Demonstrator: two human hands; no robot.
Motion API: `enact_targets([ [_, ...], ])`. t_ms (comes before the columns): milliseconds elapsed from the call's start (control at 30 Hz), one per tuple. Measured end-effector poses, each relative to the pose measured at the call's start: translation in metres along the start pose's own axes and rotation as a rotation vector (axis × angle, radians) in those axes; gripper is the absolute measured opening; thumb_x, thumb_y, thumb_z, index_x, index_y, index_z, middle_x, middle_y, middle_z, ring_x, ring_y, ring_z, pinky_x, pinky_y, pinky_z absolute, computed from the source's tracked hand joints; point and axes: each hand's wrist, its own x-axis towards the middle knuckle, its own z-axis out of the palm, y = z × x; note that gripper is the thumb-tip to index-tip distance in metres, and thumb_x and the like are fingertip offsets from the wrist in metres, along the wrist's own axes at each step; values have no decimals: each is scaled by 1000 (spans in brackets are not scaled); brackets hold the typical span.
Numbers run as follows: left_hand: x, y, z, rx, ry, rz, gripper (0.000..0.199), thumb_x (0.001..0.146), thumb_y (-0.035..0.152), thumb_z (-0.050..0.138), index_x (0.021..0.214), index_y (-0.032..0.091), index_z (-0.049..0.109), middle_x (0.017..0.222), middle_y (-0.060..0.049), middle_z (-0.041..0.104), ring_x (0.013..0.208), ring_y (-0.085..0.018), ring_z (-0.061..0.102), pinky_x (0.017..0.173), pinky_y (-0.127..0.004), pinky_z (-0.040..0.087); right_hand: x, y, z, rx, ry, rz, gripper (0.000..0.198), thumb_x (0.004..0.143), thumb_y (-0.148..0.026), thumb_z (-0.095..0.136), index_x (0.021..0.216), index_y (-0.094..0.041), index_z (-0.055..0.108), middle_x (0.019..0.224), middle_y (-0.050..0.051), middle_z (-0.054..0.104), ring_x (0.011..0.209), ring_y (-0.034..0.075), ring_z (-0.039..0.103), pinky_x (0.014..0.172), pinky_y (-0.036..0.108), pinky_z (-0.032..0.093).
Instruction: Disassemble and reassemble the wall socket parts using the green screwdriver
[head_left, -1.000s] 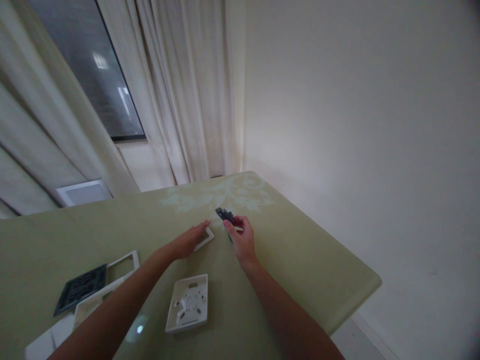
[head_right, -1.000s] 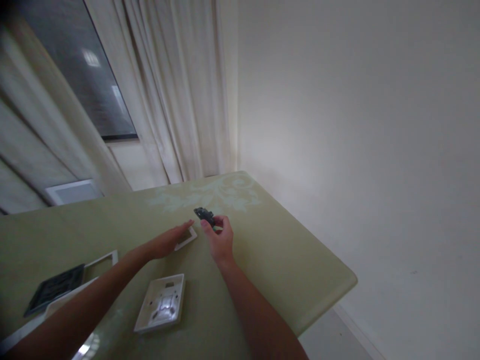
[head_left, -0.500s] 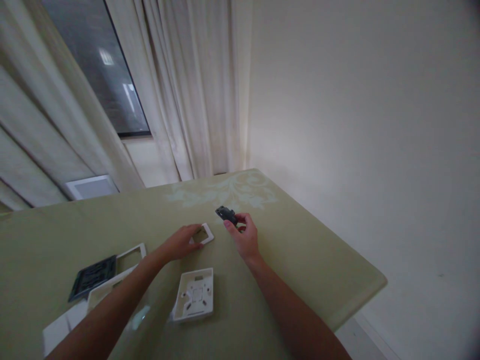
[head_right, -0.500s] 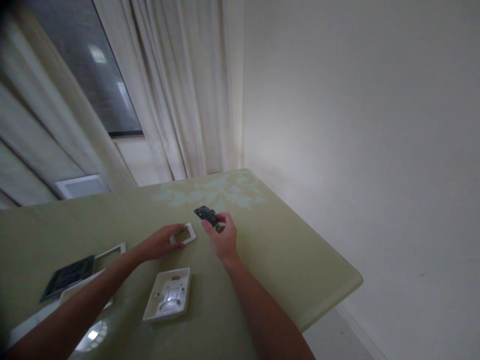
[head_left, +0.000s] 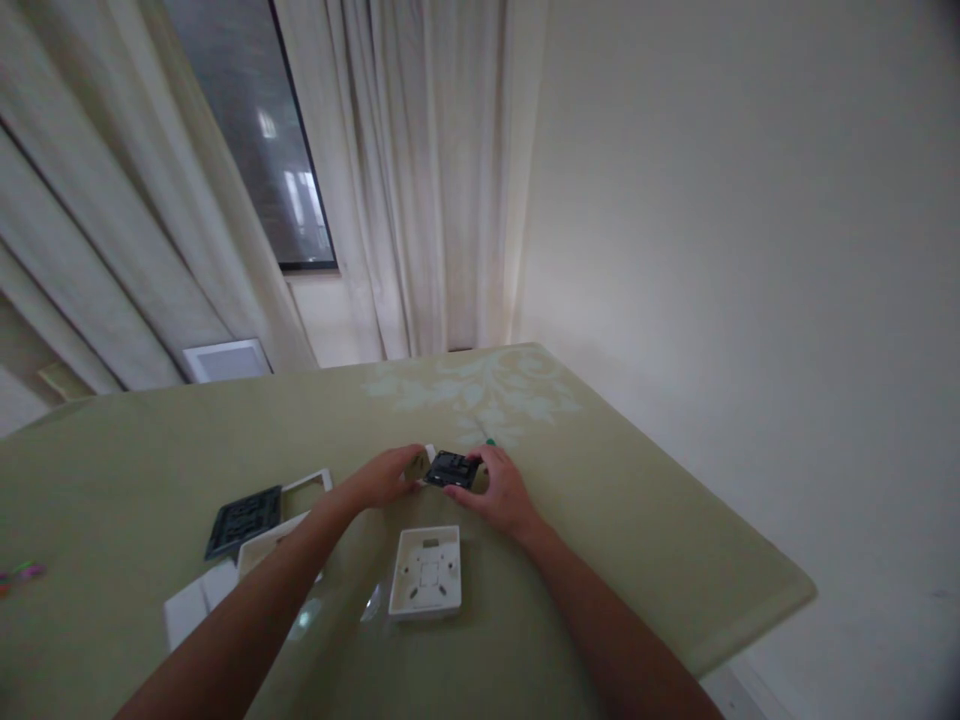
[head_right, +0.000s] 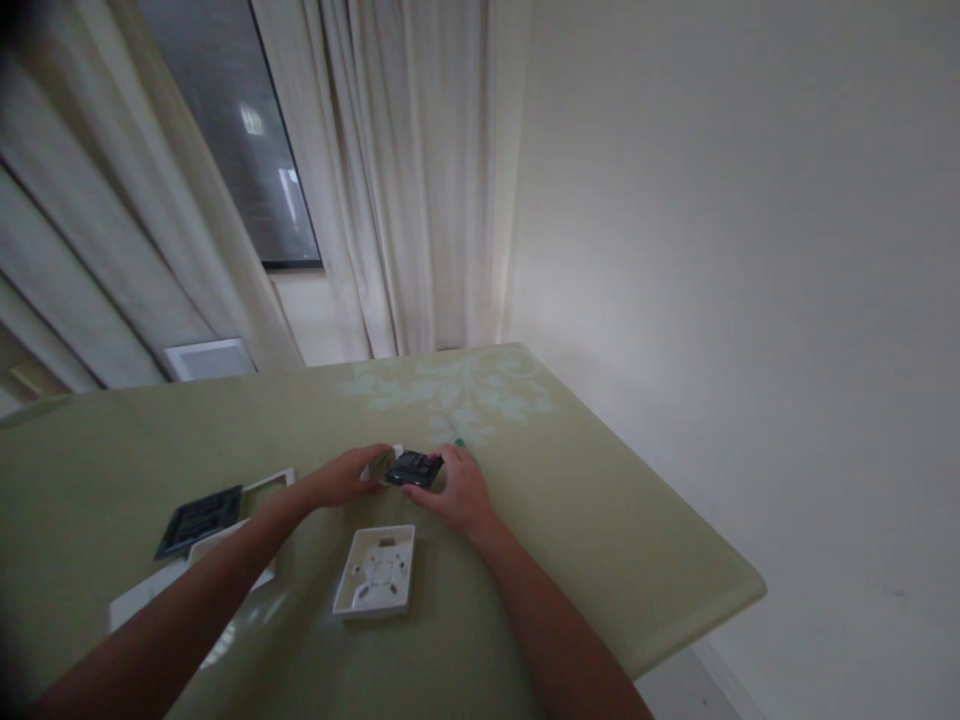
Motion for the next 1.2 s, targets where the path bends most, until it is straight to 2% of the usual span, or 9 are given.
enact_targets([
  [133, 6, 6, 5, -15, 78, -12, 39, 104, 38, 71, 138, 19, 65, 144, -12, 65, 126, -31, 67, 107, -56, 56, 0, 2, -5, -27, -44, -19, 46, 78, -48, 90, 110, -21, 70, 112, 10, 72, 107, 28, 65, 96, 41, 50],
  [267, -7, 17, 2, -23, 211, -32, 40, 104, 35, 66, 141, 17, 64, 150, -17, 64, 139, -36, 60, 120, -61, 46, -2, -1, -8, -35, -119, -64, 49, 77, -49, 91, 112, -20, 71, 114, 11, 73, 109, 30, 65, 98, 43, 49],
  [433, -75, 62, 25, -57, 353, 8, 41, 112, 37, 43, 147, 24, 59, 145, -14, 68, 137, -32, 62, 119, -55, 49, -1, -3, -15, -12, -208, -118, 51, 73, -46, 94, 115, -24, 74, 116, 9, 76, 112, 31, 67, 101, 43, 50],
  [500, -106, 80, 41, -66, 310, 103, 45, 109, 45, 54, 152, 32, 56, 153, -12, 63, 140, -32, 60, 118, -51, 51, 0, -2, -19, 5, -221, -121, 54, 72, -47, 95, 117, -26, 75, 118, 8, 76, 114, 31, 67, 102, 43, 50],
  [600, -131, 94, 58, 10, 195, 203, 79, 95, 51, 77, 164, 40, 41, 166, -11, 52, 148, -38, 52, 119, -57, 49, 1, -1, -25, 30, -197, -99, 54, 75, -49, 92, 121, -26, 75, 119, 9, 77, 112, 31, 68, 100, 43, 51],
  [667, -131, 94, 65, 62, 188, 206, 89, 89, 44, 83, 166, 40, 38, 166, -12, 51, 148, -40, 51, 119, -60, 48, 2, -1, -27, 48, -177, -79, 43, 84, -50, 84, 120, -26, 76, 114, 8, 78, 104, 28, 70, 93, 40, 52],
  [800, -123, 79, 67, 119, 259, 192, 80, 92, 36, 79, 163, 35, 43, 162, -12, 56, 144, -38, 55, 117, -57, 49, 3, -2, -24, 52, -155, -48, 29, 103, -47, 59, 101, -25, 78, 87, 3, 77, 78, 21, 68, 74, 31, 49],
  [1000, -125, 54, 69, 202, 337, 173, 73, 93, 40, 78, 159, 30, 47, 160, -15, 58, 140, -40, 59, 116, -59, 51, 1, 4, -11, -46, -126, -3, 25, 98, -37, 64, 79, -24, 74, 67, 1, 70, 61, 18, 59, 62, 28, 36],
  [1200, -108, 47, 77, 283, 383, 166, 62, 101, 39, 71, 158, 30, 49, 159, -14, 60, 144, -36, 59, 119, -54, 49, 0, 6, -13, -186, -109, 47, 23, 97, -35, 67, 76, -25, 72, 65, 2, 68, 59, 19, 58, 64, 30, 39],
])
